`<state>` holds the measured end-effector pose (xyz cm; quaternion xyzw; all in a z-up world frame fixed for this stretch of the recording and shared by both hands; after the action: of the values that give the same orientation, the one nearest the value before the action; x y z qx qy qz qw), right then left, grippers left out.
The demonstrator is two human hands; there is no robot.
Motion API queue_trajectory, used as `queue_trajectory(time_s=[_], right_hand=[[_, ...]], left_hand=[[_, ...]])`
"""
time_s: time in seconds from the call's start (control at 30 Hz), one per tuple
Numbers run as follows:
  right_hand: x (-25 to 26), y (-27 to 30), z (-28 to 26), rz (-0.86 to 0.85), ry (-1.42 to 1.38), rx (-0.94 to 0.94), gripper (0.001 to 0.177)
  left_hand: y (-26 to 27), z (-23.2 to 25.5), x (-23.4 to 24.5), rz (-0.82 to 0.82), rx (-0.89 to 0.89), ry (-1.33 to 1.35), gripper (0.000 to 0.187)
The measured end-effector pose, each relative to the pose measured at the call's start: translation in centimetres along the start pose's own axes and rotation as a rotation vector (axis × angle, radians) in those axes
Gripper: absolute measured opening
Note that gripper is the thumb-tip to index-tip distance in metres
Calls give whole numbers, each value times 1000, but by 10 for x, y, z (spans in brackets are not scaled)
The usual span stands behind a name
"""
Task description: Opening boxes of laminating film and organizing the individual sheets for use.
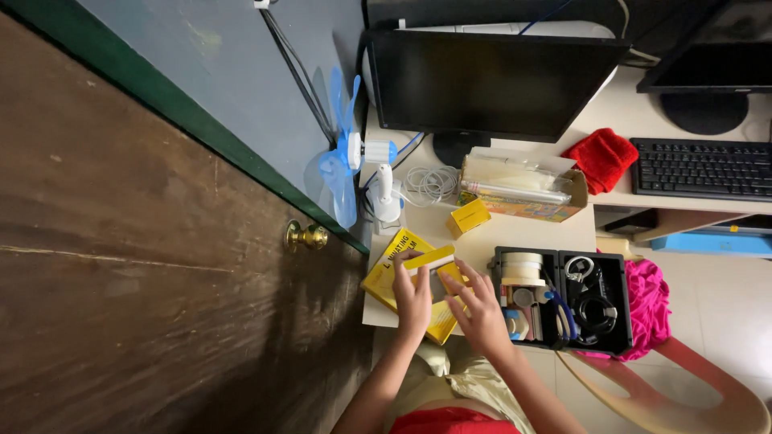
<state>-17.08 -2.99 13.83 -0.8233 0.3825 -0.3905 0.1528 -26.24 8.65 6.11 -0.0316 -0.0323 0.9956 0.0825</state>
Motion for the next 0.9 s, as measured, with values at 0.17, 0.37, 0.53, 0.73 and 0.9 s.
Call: queue_trajectory(time_s=[0.17,0.37,0.53,0.73,0.9], right_hand=[[-3,9,28,10,-82,-100,33],[-14,9,51,-31,-204,-543,44],[-4,-4,39,-29,-222,-356,45],[-3,5,43,-10,-160,-318,48],[-3,10,49,60,-163,-358,40]], left_hand=[[-6,4,0,-27,-23,-131,22],[-10,-16,8,-139,-38,-46,27],[1,-42,15,-219,98,70,43],[18,-12,17,-359,-65,180,35],[12,-6,14,-317,-155,89,43]])
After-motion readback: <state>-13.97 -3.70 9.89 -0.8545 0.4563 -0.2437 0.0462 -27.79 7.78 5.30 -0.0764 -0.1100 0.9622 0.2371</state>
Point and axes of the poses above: each hand's wrist, its own y-axis away from the middle knuckle, its own x-axis out of the back of the hand, z = x × y, the point moved 6 cm from there along -y, towards the middle knuckle, and after that the axes turned 13 degrees about z, right-handed, at the moved point
